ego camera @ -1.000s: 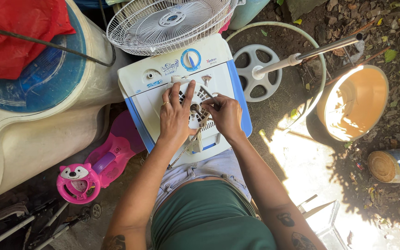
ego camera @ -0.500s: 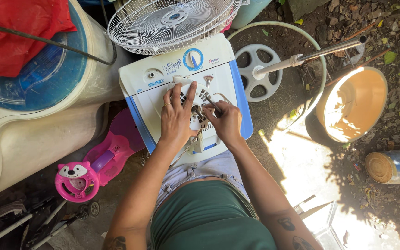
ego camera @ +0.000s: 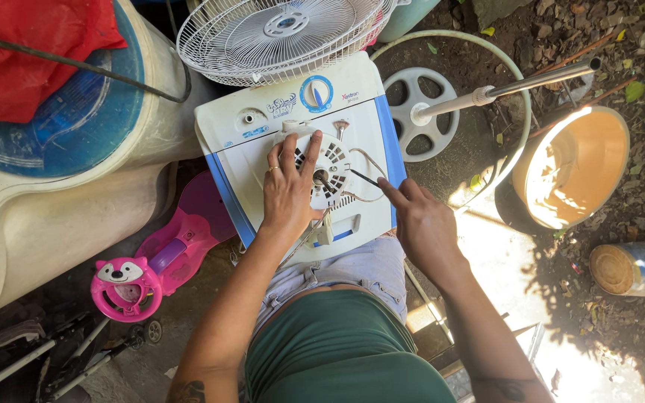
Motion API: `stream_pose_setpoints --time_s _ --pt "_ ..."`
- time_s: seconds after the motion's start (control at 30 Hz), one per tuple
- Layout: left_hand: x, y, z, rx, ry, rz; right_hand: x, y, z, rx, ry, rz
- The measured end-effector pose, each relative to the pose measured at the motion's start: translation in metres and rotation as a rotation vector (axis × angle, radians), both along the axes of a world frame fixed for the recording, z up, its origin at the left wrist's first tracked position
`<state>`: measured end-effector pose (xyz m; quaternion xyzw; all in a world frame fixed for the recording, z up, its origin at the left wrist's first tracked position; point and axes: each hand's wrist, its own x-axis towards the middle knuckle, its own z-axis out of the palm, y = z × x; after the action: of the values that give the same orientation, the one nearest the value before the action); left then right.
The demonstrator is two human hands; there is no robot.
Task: The person uses a screwdriver to remove and reinstall screws on a white plastic component of a small appliance. They repeatedly loosen and tighten the screws while holding the component steady, then place the screwdriver down and continue adjusting the part by hand.
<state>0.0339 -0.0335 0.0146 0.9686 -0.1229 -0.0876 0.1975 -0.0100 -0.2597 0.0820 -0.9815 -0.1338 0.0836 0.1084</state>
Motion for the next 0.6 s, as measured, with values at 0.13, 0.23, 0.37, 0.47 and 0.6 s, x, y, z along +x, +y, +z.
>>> stream_pose_setpoints --time_s 0.13,0.23,0.37,0.47,0.6 --pt "0.001 -0.001 0.000 -0.016 -0.018 -0.006 0.008 0.009 0.000 -0.105 -0.002 0.047" --pt "0.000 -0.001 0.000 -0.010 -0.017 -0.005 0.013 0.014 -0.006 -0.110 -0.010 0.093" --pt "-0.001 -0.002 0.000 0.013 -0.015 -0.003 0.016 0.018 -0.010 -0.123 0.003 0.107" --pt "0.000 -0.003 0.000 0.017 -0.017 -0.004 0.017 0.018 -0.011 -0.131 0.016 0.106" --pt "0.001 -0.003 0.000 0.028 -0.005 -0.009 0.018 0.018 -0.011 -0.147 0.030 0.118"
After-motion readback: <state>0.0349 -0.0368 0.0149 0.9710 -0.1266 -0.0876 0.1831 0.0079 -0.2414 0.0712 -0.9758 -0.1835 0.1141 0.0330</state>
